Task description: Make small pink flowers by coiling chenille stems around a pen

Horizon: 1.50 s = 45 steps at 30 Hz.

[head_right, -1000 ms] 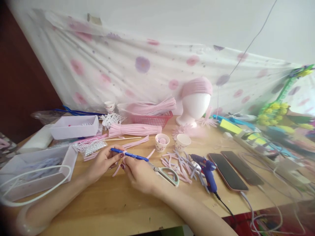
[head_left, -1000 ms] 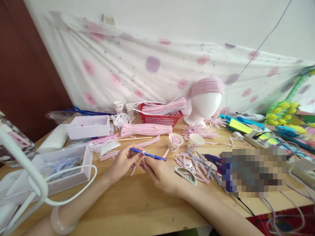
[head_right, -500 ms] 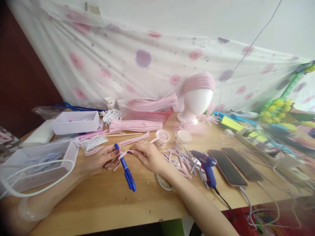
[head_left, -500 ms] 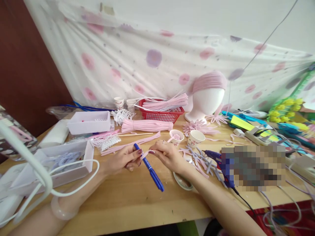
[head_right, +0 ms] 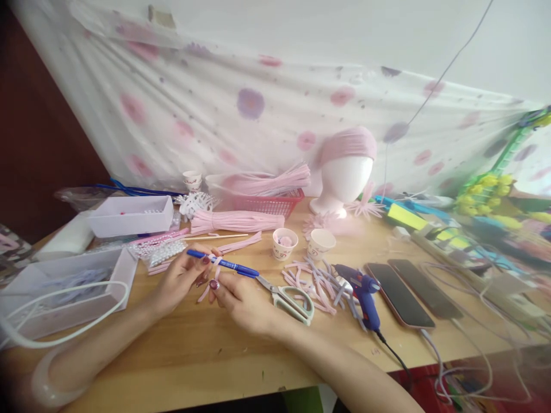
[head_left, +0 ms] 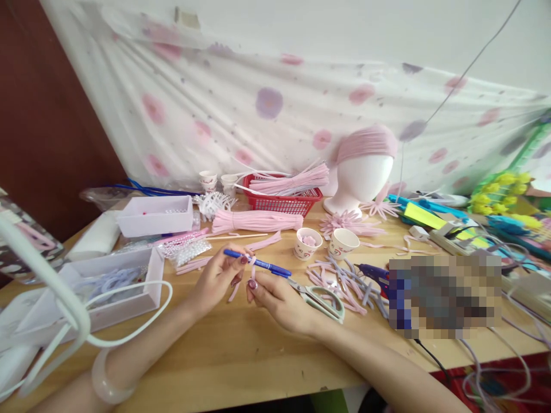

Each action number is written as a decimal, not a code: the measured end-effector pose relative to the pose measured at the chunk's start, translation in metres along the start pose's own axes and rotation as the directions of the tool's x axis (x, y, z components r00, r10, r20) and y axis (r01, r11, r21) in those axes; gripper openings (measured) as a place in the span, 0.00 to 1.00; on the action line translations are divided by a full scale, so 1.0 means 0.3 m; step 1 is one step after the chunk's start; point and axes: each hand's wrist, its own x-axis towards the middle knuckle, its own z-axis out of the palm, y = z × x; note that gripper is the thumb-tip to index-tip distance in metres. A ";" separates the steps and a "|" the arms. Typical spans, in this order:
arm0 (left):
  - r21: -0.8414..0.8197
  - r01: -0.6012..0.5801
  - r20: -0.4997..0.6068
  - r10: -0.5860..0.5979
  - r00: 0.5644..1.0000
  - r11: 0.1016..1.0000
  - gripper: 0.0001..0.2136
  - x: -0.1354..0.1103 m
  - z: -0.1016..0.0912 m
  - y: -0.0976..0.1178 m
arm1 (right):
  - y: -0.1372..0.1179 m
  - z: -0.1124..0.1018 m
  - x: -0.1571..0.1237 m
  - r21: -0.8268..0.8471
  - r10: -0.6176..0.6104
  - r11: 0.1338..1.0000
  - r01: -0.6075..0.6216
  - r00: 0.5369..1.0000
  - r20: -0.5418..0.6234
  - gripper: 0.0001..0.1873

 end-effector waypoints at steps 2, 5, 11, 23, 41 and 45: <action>0.016 -0.005 0.001 0.005 1.000 1.000 0.16 0.002 -0.001 0.000 | -0.022 -0.015 0.000 -0.046 -0.047 0.998 0.046 0.999 -0.013 0.17; 0.022 0.015 -0.016 -0.015 1.000 1.000 0.18 0.006 -0.005 -0.003 | -0.042 -0.030 0.000 -0.137 -0.109 0.985 0.103 0.993 -0.038 0.14; 0.096 0.073 -0.046 -0.069 0.997 0.993 0.19 0.018 -0.024 -0.014 | -0.032 -0.049 -0.007 -0.399 -0.074 0.917 0.018 0.990 -0.124 0.13; -0.309 0.319 0.176 -0.276 0.945 0.896 0.17 0.021 -0.028 -0.001 | -0.013 -0.145 0.021 -0.248 -0.131 0.966 0.079 0.970 -0.204 0.13; -0.050 0.059 0.021 -0.058 0.998 0.997 0.14 0.013 -0.009 -0.014 | -0.022 -0.039 0.004 -0.165 -0.062 0.985 0.052 0.997 -0.053 0.13; -0.063 0.074 0.020 -0.073 0.997 0.995 0.15 0.015 -0.016 -0.019 | -0.034 -0.059 0.006 -0.217 -0.016 0.976 0.001 0.998 -0.066 0.16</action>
